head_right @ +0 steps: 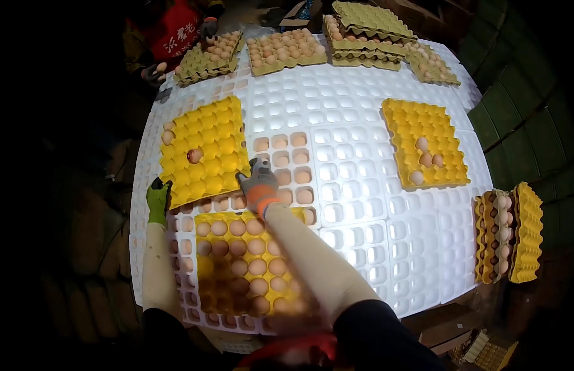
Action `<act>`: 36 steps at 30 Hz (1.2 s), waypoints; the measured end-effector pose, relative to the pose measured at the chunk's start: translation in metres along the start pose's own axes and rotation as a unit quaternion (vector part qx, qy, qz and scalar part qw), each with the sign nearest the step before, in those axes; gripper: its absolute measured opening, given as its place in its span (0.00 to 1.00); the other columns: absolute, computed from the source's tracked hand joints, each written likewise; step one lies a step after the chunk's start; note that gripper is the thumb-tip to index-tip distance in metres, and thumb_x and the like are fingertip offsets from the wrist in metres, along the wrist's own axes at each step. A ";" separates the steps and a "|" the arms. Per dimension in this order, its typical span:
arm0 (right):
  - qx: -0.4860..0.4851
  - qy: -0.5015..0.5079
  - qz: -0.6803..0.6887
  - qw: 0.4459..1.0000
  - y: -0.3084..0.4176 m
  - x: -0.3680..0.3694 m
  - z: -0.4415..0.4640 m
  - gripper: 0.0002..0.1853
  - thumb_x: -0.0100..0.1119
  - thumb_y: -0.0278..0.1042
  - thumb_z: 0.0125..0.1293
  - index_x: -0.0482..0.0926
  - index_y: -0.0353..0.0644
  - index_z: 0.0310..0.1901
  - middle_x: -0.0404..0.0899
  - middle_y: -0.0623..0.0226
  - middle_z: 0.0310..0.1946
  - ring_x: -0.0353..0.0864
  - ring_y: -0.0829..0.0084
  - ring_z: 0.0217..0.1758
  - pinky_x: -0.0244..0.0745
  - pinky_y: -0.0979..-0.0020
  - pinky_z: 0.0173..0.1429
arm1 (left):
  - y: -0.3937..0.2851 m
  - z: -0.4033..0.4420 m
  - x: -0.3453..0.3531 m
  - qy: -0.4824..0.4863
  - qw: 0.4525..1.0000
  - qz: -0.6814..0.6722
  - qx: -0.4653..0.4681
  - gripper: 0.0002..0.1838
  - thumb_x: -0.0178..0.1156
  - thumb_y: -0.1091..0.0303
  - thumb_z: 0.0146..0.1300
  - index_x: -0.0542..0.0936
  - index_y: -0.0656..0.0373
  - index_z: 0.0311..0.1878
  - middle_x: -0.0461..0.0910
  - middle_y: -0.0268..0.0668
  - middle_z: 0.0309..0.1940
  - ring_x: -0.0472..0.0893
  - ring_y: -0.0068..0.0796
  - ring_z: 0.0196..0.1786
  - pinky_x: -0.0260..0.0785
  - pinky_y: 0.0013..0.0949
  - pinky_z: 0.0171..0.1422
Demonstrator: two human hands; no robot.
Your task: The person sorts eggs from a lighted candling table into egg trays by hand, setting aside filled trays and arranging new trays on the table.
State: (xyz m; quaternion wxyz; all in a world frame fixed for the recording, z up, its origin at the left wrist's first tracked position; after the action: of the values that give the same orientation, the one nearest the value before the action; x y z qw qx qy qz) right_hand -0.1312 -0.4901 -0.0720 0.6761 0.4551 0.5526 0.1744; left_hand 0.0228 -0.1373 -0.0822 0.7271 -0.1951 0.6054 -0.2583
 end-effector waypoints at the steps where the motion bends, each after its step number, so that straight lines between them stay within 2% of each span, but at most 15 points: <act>1: 0.007 0.013 -0.027 1.000 0.004 0.015 -0.001 0.32 0.68 0.54 0.65 0.75 0.39 0.62 0.81 0.52 0.57 0.80 0.49 0.60 0.76 0.54 0.63 | 0.015 0.002 0.001 0.009 0.996 0.091 -0.006 0.24 0.71 0.55 0.62 0.85 0.60 0.56 0.89 0.48 0.44 0.86 0.50 0.47 0.77 0.47 0.52; 4: 0.009 0.038 -0.061 0.997 -0.008 0.034 -0.009 0.32 0.67 0.55 0.66 0.74 0.39 0.62 0.81 0.51 0.57 0.80 0.48 0.60 0.75 0.54 0.64 | 0.048 -0.010 0.026 -0.025 0.966 0.259 -0.002 0.25 0.68 0.51 0.64 0.84 0.61 0.56 0.86 0.51 0.47 0.83 0.53 0.52 0.75 0.50 0.56; 9: -0.012 0.116 -0.060 0.991 -0.005 0.025 -0.005 0.29 0.65 0.52 0.67 0.74 0.39 0.60 0.81 0.48 0.56 0.80 0.47 0.61 0.74 0.53 0.64 | 0.037 -0.022 0.017 -0.012 0.985 0.166 -0.046 0.25 0.66 0.47 0.65 0.84 0.56 0.56 0.86 0.51 0.51 0.82 0.57 0.55 0.73 0.54 0.60; 12: -0.042 0.128 -0.059 0.989 -0.009 0.034 -0.010 0.28 0.64 0.51 0.67 0.74 0.39 0.60 0.81 0.47 0.56 0.79 0.46 0.62 0.74 0.52 0.65 | 0.056 -0.021 0.016 -0.024 0.971 0.236 -0.023 0.23 0.64 0.49 0.66 0.84 0.55 0.55 0.86 0.51 0.49 0.82 0.58 0.53 0.74 0.56 0.57; 14: -0.066 0.074 -0.003 0.995 -0.014 0.041 -0.011 0.26 0.66 0.52 0.65 0.77 0.41 0.56 0.84 0.48 0.48 0.80 0.45 0.56 0.75 0.52 0.61 | 0.050 -0.020 0.007 -0.006 0.976 0.216 -0.019 0.22 0.62 0.50 0.67 0.84 0.55 0.54 0.85 0.52 0.49 0.82 0.60 0.52 0.74 0.57 0.55; 18: -0.104 0.139 -0.007 0.985 -0.016 0.036 -0.018 0.26 0.64 0.49 0.67 0.75 0.42 0.60 0.80 0.48 0.55 0.78 0.45 0.60 0.73 0.53 0.65 | 0.028 -0.044 -0.014 -0.050 0.964 0.258 -0.047 0.20 0.61 0.52 0.67 0.84 0.55 0.54 0.85 0.54 0.47 0.82 0.61 0.50 0.74 0.56 0.55; 20: -0.126 0.164 -0.007 0.978 -0.010 0.027 -0.020 0.26 0.63 0.48 0.67 0.74 0.42 0.62 0.79 0.49 0.58 0.78 0.46 0.61 0.73 0.53 0.66 | 0.035 -0.055 -0.010 0.063 0.977 0.195 -0.062 0.23 0.60 0.53 0.68 0.82 0.52 0.63 0.84 0.48 0.53 0.79 0.54 0.61 0.72 0.52 0.65; 21: -0.133 0.175 -0.022 0.975 -0.005 0.024 -0.024 0.27 0.62 0.48 0.68 0.73 0.42 0.63 0.77 0.49 0.61 0.76 0.47 0.64 0.73 0.53 0.67 | 0.031 -0.074 -0.007 -0.026 0.974 0.224 -0.023 0.25 0.60 0.56 0.66 0.81 0.50 0.65 0.83 0.48 0.56 0.78 0.53 0.62 0.71 0.52 0.66; 26: -0.186 0.138 -0.034 0.972 -0.011 0.049 -0.023 0.28 0.60 0.49 0.70 0.72 0.44 0.66 0.71 0.50 0.69 0.72 0.49 0.71 0.71 0.52 0.69 | 0.042 -0.075 -0.011 -0.023 0.969 0.243 -0.031 0.26 0.60 0.58 0.65 0.80 0.50 0.67 0.83 0.47 0.58 0.78 0.53 0.62 0.71 0.51 0.67; 28: -0.129 0.226 -0.068 0.963 -0.007 0.040 -0.029 0.29 0.59 0.49 0.70 0.71 0.45 0.68 0.69 0.51 0.72 0.70 0.49 0.73 0.70 0.51 0.71 | 0.043 -0.087 -0.009 -0.080 0.979 0.183 0.029 0.26 0.61 0.59 0.64 0.80 0.51 0.66 0.83 0.47 0.58 0.78 0.54 0.62 0.70 0.52 0.68; 30: -0.182 0.162 -0.073 0.967 -0.001 0.014 -0.038 0.30 0.60 0.47 0.69 0.71 0.47 0.70 0.74 0.49 0.68 0.77 0.48 0.67 0.73 0.52 0.68 | 0.018 -0.107 -0.013 -0.140 0.962 0.221 0.082 0.25 0.64 0.61 0.63 0.80 0.52 0.64 0.80 0.45 0.60 0.76 0.52 0.64 0.68 0.51 0.69; 31: -0.206 0.129 0.042 0.969 -0.004 -0.009 -0.043 0.28 0.61 0.44 0.70 0.72 0.46 0.69 0.73 0.52 0.68 0.77 0.49 0.67 0.73 0.54 0.69 | -0.011 -0.126 -0.020 -0.152 0.966 0.181 0.100 0.25 0.64 0.63 0.64 0.80 0.54 0.65 0.80 0.43 0.61 0.75 0.50 0.64 0.67 0.50 0.70; 32: -0.225 0.102 0.157 0.956 -0.008 -0.038 -0.052 0.24 0.62 0.37 0.69 0.76 0.45 0.65 0.76 0.54 0.62 0.81 0.51 0.60 0.77 0.57 0.63 | -0.043 -0.148 -0.029 -0.143 0.983 0.085 0.073 0.23 0.64 0.66 0.64 0.80 0.55 0.64 0.81 0.43 0.60 0.76 0.49 0.63 0.67 0.48 0.70; 34: -0.250 0.028 0.161 0.954 -0.031 -0.103 -0.078 0.14 0.62 0.30 0.69 0.83 0.46 0.55 0.82 0.55 0.48 0.84 0.54 0.45 0.79 0.58 0.50 | -0.109 -0.205 -0.041 -0.109 0.987 -0.059 0.102 0.20 0.65 0.70 0.63 0.83 0.58 0.60 0.83 0.43 0.55 0.78 0.49 0.59 0.69 0.45 0.66; 36: -0.155 0.036 0.165 0.973 -0.069 -0.150 -0.114 0.07 0.65 0.30 0.68 0.87 0.45 0.46 0.84 0.58 0.39 0.85 0.53 0.40 0.80 0.61 0.45 | -0.167 -0.265 -0.046 -0.044 0.990 -0.108 0.084 0.20 0.66 0.71 0.61 0.83 0.57 0.59 0.84 0.41 0.53 0.79 0.49 0.55 0.71 0.47 0.63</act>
State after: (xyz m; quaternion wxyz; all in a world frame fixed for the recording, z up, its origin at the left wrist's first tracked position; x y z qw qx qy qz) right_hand -0.3025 -0.5886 -0.0371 0.6802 0.4230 0.4596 0.3836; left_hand -0.2670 -0.2330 0.0024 0.7348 -0.2087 0.5245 -0.3760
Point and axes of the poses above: each hand's wrist, its own z-axis towards the middle knuckle, its own x-axis out of the palm, y = z × x, the point moved 3 cm from there along z, towards the middle knuckle
